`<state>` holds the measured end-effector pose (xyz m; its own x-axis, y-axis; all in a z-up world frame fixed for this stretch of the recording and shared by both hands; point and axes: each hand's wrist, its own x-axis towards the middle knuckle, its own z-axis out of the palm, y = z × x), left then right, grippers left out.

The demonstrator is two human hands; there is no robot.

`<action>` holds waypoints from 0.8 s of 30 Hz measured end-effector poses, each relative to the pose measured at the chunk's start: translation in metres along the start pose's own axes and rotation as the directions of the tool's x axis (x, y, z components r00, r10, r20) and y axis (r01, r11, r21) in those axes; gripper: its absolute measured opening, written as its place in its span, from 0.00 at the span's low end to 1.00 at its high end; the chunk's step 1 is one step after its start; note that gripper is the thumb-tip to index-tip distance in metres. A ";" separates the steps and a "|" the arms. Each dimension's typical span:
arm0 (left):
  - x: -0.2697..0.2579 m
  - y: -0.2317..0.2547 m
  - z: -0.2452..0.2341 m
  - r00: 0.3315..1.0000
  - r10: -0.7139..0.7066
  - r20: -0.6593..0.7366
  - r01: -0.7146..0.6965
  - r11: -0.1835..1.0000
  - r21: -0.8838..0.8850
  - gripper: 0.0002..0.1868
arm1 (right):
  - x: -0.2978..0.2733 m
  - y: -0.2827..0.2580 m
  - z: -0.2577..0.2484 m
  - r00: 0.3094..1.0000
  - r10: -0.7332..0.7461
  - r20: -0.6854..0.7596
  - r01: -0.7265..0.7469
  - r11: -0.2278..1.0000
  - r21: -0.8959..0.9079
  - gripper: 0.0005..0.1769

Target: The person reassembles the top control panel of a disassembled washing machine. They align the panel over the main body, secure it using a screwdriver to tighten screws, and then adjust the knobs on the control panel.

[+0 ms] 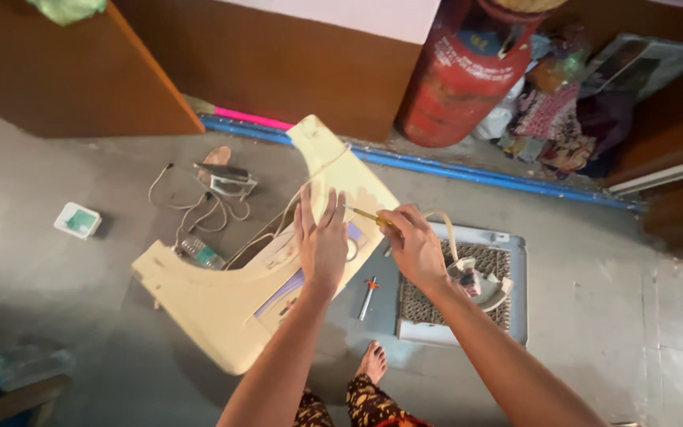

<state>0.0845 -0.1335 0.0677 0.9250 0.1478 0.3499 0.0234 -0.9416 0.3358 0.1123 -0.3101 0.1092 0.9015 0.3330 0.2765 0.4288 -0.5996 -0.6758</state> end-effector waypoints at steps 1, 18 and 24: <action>0.002 0.006 0.007 1.000 -0.023 -0.016 0.022 0.999 -0.037 0.29 | 0.000 0.010 -0.007 0.999 -0.026 -0.022 0.027 1.000 0.008 0.14; -0.010 0.110 0.111 0.928 0.255 0.273 -0.185 0.948 -0.259 0.37 | -0.059 0.179 -0.106 0.676 0.736 -0.028 -0.723 0.671 0.164 0.21; -0.063 0.112 0.209 0.871 0.297 0.391 -0.190 0.938 -0.289 0.25 | -0.120 0.273 -0.082 0.581 0.787 -0.207 -0.764 0.615 0.194 0.19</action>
<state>0.1080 -0.3120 -0.0997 0.9612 -0.2687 0.0629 -0.2632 -0.8242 0.5015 0.1261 -0.5736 -0.0523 0.8738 -0.4286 -0.2298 -0.4364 -0.4826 -0.7594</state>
